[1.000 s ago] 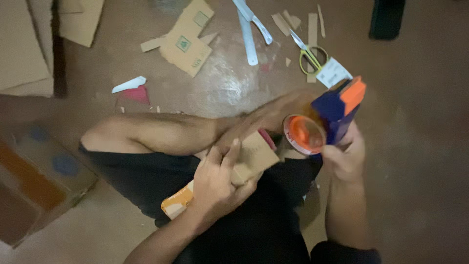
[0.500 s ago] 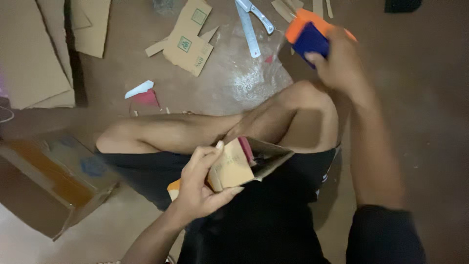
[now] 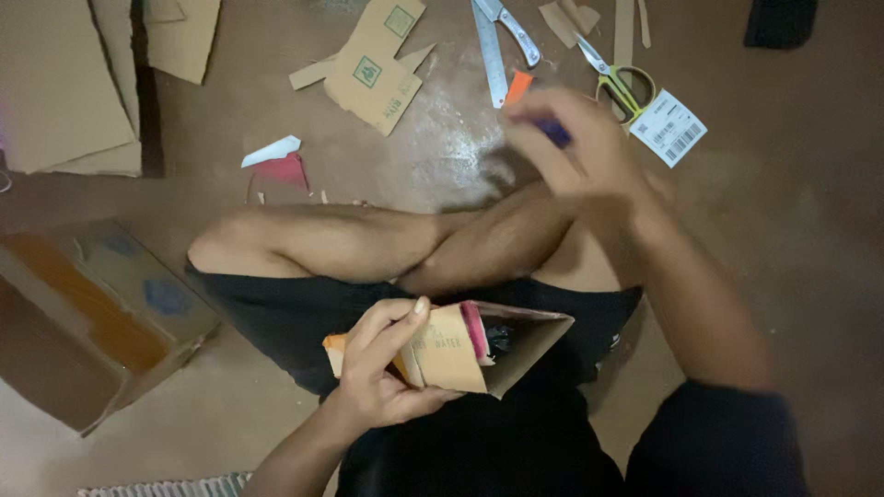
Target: The person assembles a small cardboard box by folding flaps, applying tape, and trimming excess material. They use scissors to cut tape and cardboard edges, then fold and secure the box flaps with tape.
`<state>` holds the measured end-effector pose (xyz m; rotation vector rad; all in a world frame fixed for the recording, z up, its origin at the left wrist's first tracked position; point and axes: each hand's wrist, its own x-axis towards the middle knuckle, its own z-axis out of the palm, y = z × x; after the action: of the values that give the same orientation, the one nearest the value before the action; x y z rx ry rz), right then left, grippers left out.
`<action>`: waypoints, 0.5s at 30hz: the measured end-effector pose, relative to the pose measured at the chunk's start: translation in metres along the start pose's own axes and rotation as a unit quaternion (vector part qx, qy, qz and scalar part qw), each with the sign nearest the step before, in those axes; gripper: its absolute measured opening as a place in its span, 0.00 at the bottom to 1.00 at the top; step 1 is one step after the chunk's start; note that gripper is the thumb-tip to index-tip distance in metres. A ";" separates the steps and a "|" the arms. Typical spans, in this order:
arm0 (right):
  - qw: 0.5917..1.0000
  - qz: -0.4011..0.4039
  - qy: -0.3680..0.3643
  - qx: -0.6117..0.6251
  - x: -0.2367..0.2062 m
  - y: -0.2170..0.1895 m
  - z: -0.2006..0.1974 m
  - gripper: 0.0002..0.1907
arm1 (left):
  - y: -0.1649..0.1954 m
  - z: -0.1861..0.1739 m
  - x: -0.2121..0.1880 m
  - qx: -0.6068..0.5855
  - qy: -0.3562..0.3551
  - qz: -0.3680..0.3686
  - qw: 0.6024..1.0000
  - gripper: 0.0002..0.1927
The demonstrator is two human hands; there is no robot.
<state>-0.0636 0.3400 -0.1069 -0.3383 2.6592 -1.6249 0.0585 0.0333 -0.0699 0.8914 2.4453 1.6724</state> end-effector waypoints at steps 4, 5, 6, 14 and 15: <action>0.998 -0.031 -0.042 0.042 -0.074 -0.088 -0.021 0.05 | -0.003 0.002 -0.006 0.009 0.016 -0.009 1.000 0.46; 0.997 -0.037 -0.055 0.028 -0.082 -0.101 -0.025 0.03 | -0.003 0.004 -0.007 0.035 0.027 -0.013 0.999 0.46; 0.997 -0.042 -0.059 0.041 -0.088 -0.112 -0.026 0.09 | -0.001 0.008 -0.008 0.060 0.037 -0.019 0.997 0.47; 0.995 -0.061 0.027 -0.076 -0.110 -0.145 0.011 0.20 | 0.009 0.032 -0.013 0.149 0.057 -0.026 0.987 0.51; 0.995 -0.053 0.030 -0.081 -0.112 -0.144 0.014 0.21 | 0.009 0.032 -0.015 0.155 0.062 -0.023 0.986 0.51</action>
<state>0.0733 0.2855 0.0013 -0.4473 2.8739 -1.4690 0.0858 0.0551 -0.0789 0.7691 2.8402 1.3960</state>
